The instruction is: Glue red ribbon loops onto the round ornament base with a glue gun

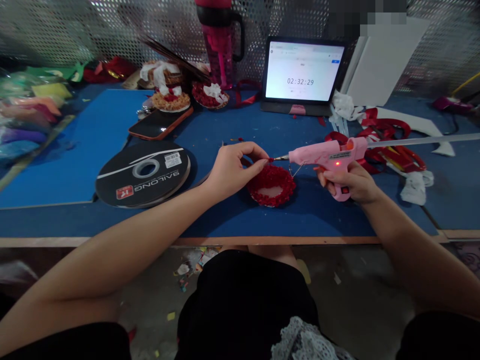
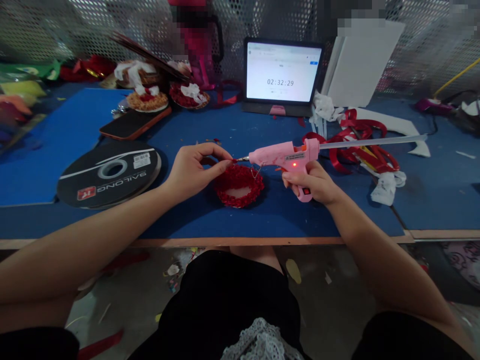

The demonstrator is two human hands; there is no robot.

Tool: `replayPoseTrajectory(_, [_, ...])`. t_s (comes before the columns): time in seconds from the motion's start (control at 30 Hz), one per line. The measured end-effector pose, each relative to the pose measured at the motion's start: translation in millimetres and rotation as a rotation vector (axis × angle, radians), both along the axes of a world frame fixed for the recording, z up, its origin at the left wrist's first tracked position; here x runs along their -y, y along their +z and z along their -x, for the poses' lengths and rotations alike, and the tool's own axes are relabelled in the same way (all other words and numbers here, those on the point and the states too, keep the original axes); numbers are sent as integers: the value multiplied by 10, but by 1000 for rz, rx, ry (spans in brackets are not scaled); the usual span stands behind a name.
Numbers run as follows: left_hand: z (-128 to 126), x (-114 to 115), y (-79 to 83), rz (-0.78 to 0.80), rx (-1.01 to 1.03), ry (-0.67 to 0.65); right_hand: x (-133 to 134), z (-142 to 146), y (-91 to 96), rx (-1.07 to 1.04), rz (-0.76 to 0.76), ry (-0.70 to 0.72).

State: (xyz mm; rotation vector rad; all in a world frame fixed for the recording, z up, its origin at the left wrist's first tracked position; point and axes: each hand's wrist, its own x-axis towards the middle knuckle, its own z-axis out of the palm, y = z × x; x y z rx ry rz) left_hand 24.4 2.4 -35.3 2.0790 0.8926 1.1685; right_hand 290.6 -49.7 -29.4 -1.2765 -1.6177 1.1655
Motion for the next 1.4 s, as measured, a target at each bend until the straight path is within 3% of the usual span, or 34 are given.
replayPoseTrajectory(0.27, [0, 0, 13, 62, 54, -29, -7, -28, -21, 41, 0, 10])
replayPoseTrajectory(0.47, [13, 9, 18, 64, 117, -40, -32, -40, -3, 20, -121, 14])
replayPoseTrajectory(0.57, [31, 13, 16, -55, 69, -42, -49, -59, -2, 110, -200, -35])
replayPoseTrajectory(0.77, [95, 0, 31, -565, -132, -48, -114, -171, -29, 492, -298, -265])
replayPoseTrajectory(0.93, [184, -58, 13, -721, -268, -130, -185, -222, -29, 811, -295, -340])
replayPoseTrajectory(1.03, [218, -67, 24, -697, -260, -227, -219, -249, -48, 832, -263, -339])
replayPoseTrajectory(1.17, [215, -36, 102, -558, -406, -276, -176, -307, -33, 867, -279, -355])
replayPoseTrajectory(1.4, [161, -13, 205, -519, -544, -339, 334, -220, 243, 1030, -385, -592])
